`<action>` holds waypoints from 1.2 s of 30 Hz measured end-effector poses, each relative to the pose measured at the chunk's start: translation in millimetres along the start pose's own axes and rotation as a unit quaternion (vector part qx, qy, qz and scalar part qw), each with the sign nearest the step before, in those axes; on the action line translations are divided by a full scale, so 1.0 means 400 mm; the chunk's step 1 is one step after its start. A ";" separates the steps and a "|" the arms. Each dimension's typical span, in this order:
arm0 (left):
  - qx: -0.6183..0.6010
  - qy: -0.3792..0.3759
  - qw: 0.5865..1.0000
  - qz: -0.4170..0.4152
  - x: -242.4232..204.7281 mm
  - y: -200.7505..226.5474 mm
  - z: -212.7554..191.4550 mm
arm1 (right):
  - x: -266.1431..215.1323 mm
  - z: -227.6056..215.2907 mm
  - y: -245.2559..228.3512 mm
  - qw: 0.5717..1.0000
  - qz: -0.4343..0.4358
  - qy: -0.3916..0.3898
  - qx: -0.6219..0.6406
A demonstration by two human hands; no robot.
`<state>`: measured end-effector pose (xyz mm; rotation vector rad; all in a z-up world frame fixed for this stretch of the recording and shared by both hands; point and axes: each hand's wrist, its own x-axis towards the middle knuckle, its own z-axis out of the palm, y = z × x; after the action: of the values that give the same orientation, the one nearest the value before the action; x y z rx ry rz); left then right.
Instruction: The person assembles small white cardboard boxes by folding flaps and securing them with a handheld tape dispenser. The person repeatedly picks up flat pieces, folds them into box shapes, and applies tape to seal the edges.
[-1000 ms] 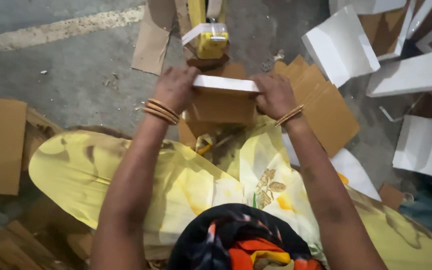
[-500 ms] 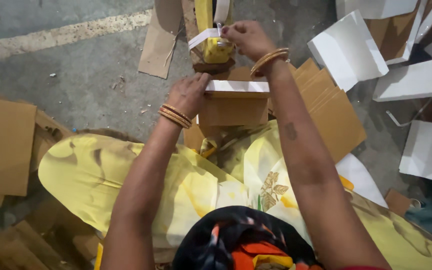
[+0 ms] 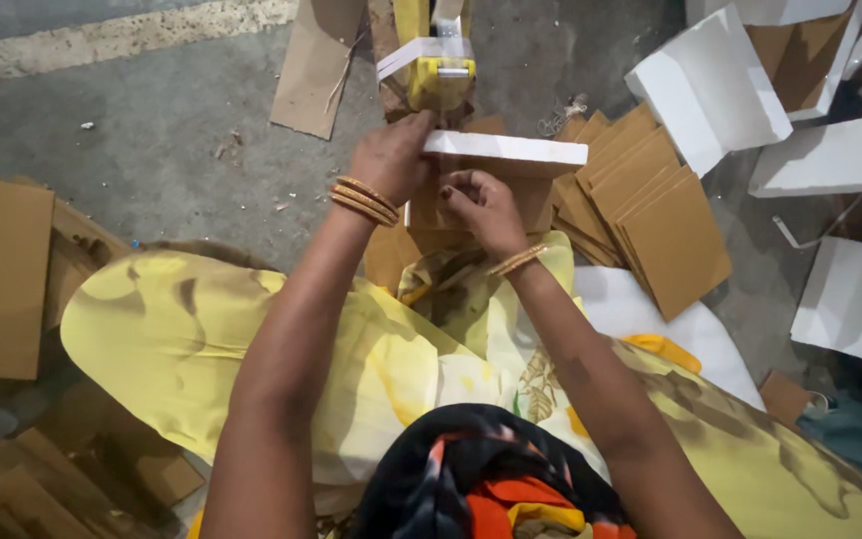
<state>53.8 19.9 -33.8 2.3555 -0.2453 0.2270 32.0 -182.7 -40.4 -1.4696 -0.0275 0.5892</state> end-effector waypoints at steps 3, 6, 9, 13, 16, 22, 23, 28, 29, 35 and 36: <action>-0.041 -0.091 0.991 -0.085 0.000 -0.015 -0.023 | 0.042 -0.014 0.039 0.999 -0.007 -0.001 -0.037; -0.231 -0.135 0.961 -0.065 0.008 -0.034 -0.044 | 0.049 -0.025 0.069 0.999 0.028 0.014 -0.036; -0.294 -0.159 0.927 -0.168 0.009 -0.028 -0.041 | 0.055 -0.029 0.092 0.998 0.058 0.020 -0.002; -0.196 -0.110 0.961 -0.162 0.006 -0.010 -0.009 | 0.071 -0.044 0.102 0.997 0.069 0.029 -0.025; -0.139 -0.047 0.984 -0.105 -0.013 -0.010 0.004 | 0.063 -0.029 0.079 0.998 0.060 0.001 0.033; -0.071 0.035 0.994 -0.073 -0.018 -0.012 0.041 | -0.006 -0.018 -0.136 0.852 0.054 0.028 -0.521; -0.092 0.022 0.991 -0.095 -0.025 -0.014 0.047 | -0.018 -0.013 -0.167 0.882 0.019 0.043 -0.470; -0.106 -0.021 0.984 -0.138 -0.022 -0.024 0.040 | 0.052 -0.002 -0.258 0.924 -0.196 0.065 -0.322; -0.107 -0.025 0.984 -0.137 -0.023 -0.025 0.038 | 0.084 -0.001 -0.253 0.933 -0.196 0.046 -0.299; -0.084 -0.001 0.990 -0.110 -0.041 -0.036 0.050 | 0.217 -0.007 -0.161 0.975 -0.137 -0.016 -0.173; -0.076 -0.003 0.990 -0.119 -0.045 -0.038 0.055 | 0.227 -0.007 -0.148 0.961 -0.151 -0.001 -0.230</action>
<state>42.1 16.9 -63.8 2.2102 0.0168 0.0838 132.2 -149.3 -15.5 -1.8693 -0.4065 0.3436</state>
